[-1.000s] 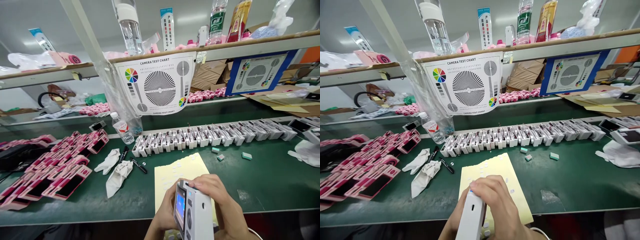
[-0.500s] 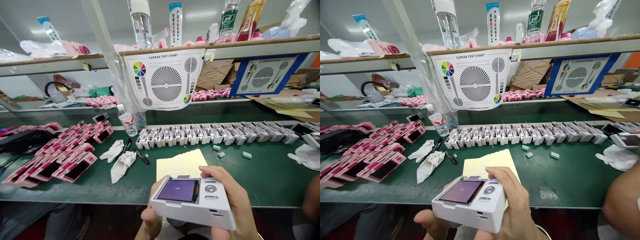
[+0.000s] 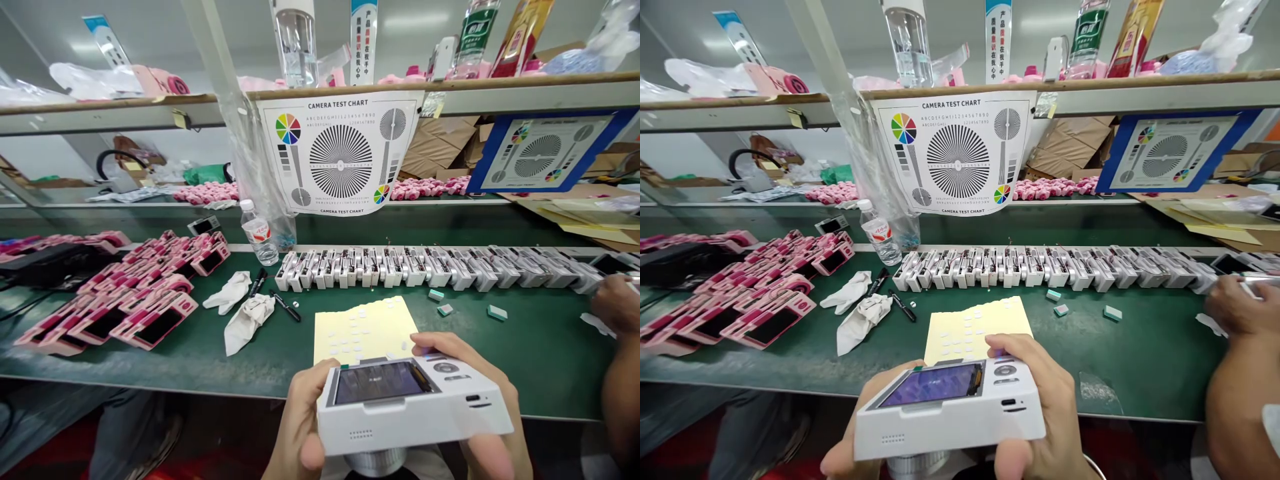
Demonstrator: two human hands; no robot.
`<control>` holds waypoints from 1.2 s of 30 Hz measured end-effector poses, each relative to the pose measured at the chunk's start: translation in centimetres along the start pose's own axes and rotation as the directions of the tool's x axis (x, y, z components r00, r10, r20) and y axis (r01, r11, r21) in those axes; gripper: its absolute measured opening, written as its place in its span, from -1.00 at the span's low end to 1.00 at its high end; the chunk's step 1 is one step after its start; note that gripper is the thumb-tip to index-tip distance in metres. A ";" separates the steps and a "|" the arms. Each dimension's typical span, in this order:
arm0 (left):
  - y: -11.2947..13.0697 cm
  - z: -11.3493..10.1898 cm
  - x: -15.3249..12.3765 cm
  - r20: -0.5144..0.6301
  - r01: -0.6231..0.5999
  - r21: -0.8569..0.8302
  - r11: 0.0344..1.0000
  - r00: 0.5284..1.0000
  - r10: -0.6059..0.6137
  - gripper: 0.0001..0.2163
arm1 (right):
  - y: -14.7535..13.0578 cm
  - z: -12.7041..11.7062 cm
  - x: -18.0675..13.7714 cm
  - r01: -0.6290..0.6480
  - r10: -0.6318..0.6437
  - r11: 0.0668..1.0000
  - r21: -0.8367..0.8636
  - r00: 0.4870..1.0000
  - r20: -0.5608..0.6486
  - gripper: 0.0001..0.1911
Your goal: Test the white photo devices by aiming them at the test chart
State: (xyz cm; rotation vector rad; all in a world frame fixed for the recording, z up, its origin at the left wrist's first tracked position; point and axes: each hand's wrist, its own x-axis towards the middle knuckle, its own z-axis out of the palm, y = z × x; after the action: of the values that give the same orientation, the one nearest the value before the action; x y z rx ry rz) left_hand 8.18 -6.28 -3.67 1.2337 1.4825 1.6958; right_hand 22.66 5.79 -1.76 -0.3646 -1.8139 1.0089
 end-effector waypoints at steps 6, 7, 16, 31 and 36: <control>1.5 0.2 0.3 -0.038 -0.048 0.125 0.991 0.998 0.053 -0.32 | 1.1 -0.1 -0.4 -0.068 0.065 0.994 0.082 0.997 0.036 -0.28; 1.6 0.3 0.3 -0.038 -0.049 0.151 0.987 0.998 0.055 -0.31 | 1.2 -0.2 -0.5 -0.075 0.072 0.993 0.091 0.997 0.040 -0.28; 0.5 0.0 0.4 0.113 0.065 -0.091 0.994 0.992 -0.054 -0.39 | 3.6 -0.2 -0.3 -0.088 0.074 0.992 0.091 0.986 0.149 -0.45; -8.1 -2.9 -5.8 0.045 0.317 -0.685 0.656 0.917 -0.397 -0.44 | 6.0 7.1 3.7 -0.088 0.073 0.996 -0.009 0.768 0.637 -0.36; -7.6 -6.1 -8.3 -0.269 0.117 -0.657 0.745 0.887 -0.376 -0.44 | 9.4 16.3 6.2 -0.042 0.165 0.978 -0.204 0.758 0.631 -0.74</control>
State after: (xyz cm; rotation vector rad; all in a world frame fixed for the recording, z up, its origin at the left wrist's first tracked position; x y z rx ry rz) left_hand 4.97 -14.41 -13.01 0.3273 1.0533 2.0701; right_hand 3.93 7.70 -7.85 -0.2356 -2.5512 1.1402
